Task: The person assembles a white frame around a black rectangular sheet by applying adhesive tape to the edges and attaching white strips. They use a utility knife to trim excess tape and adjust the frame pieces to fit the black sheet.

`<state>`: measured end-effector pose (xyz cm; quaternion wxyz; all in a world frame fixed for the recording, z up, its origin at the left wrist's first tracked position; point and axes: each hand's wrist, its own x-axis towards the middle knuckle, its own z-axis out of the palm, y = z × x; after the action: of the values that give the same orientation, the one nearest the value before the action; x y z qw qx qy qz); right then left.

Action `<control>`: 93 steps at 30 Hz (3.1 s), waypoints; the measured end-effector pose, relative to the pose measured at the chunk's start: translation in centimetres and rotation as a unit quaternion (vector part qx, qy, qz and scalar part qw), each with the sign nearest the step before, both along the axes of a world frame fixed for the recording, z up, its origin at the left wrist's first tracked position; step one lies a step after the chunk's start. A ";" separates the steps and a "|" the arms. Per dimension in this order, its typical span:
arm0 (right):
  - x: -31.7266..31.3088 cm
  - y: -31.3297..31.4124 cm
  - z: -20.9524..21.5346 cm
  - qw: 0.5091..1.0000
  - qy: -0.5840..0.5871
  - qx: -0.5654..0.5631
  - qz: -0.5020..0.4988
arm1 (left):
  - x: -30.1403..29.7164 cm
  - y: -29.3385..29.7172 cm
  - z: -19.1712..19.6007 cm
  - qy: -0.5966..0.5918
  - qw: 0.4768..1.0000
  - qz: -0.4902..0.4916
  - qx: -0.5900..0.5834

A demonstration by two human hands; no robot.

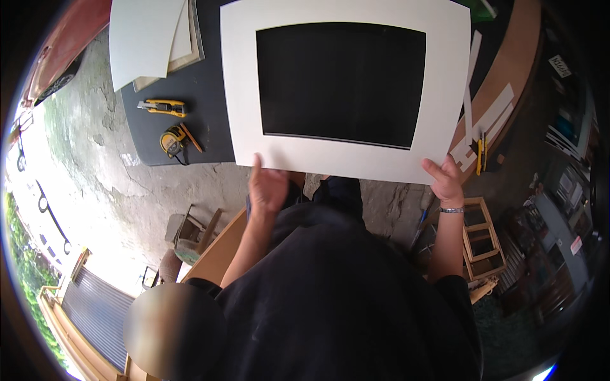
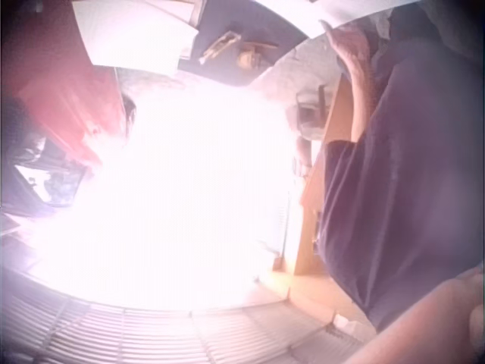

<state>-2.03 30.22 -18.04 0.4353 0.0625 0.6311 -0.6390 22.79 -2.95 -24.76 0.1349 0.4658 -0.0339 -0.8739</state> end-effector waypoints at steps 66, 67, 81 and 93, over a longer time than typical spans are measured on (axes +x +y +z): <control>-16.1 -16.4 -3.3 0.645 0.564 0.285 0.431 | -24.3 -0.2 -2.6 -0.146 0.272 -0.498 -0.811; -16.0 -16.4 -3.2 0.644 0.561 0.285 0.435 | -24.2 -0.2 -2.6 -0.147 0.271 -0.498 -0.811; -17.2 -17.1 -4.0 0.818 0.378 0.251 0.353 | -24.3 -0.2 -2.8 -0.151 0.263 -0.494 -0.815; -16.7 -17.0 -4.8 0.820 0.394 0.255 0.328 | -24.3 -0.3 -2.7 -0.147 0.274 -0.492 -0.813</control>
<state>-18.69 13.24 -22.84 0.3023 -0.2968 0.8721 -0.2449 -1.47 -3.20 -27.45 -0.0189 0.1296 -0.9688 -0.2102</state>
